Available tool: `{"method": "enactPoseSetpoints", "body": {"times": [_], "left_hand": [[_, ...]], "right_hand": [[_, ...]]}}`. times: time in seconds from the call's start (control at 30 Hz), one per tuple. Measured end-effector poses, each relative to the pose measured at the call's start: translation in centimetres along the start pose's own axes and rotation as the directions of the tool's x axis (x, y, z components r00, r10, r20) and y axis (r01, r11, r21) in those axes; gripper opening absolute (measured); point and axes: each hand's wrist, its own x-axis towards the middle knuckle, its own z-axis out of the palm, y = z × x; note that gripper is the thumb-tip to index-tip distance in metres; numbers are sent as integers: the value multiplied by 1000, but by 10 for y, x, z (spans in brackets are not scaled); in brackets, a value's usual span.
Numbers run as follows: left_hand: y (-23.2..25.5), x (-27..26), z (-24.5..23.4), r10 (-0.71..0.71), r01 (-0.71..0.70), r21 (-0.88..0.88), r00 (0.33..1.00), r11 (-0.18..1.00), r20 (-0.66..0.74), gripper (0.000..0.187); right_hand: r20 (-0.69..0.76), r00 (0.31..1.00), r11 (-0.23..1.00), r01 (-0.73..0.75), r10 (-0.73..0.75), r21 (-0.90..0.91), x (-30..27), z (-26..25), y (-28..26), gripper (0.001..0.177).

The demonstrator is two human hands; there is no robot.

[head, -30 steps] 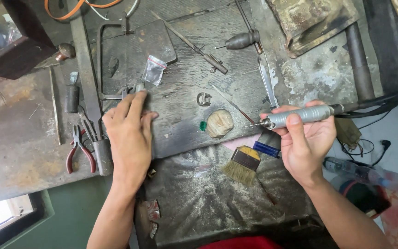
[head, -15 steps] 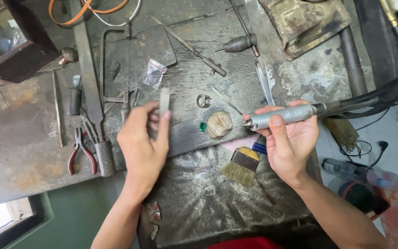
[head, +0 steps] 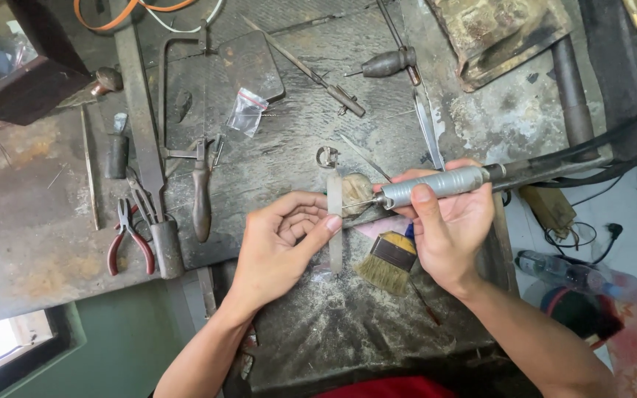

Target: Polishing a small metal jewelry component using a rotary tool and cleaning it with a brush on a jewelry workbench.

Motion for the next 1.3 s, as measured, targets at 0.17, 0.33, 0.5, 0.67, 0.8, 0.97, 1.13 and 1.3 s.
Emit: {"method": "enactPoseSetpoints", "body": {"times": [0.17,0.33,0.5,0.67,0.8,0.97,1.13,1.3], "left_hand": [[-1,-2,1,15,-15,1,1000,1000,0,25],[1,1,-7,43,-42,41,999,998,-12,23],[-17,21,-46,460,-123,804,865,582,-200,20],[-12,34,-28,586,-339,849,809,406,43,38],[-12,60,-13,532,-588,670,782,454,325,36],[-6,84,-10,324,-415,311,895,855,307,32],[-13,87,-7,190,-236,78,904,969,383,25],[-21,86,-5,190,-206,-3,900,979,392,14]], "right_hand": [[37,999,999,3,-4,43,-1,2,-1,36],[45,999,999,30,-28,-36,2,0,-4,34],[7,1000,997,4,-5,74,10,-15,3,33],[35,999,1000,8,-8,15,19,-21,7,32],[53,997,998,60,-59,-14,24,-20,7,34],[69,978,978,200,-195,-63,24,-24,1,36],[142,955,936,285,-259,-208,24,-26,-16,33],[214,935,923,326,-283,-204,22,-30,-14,37]]}}
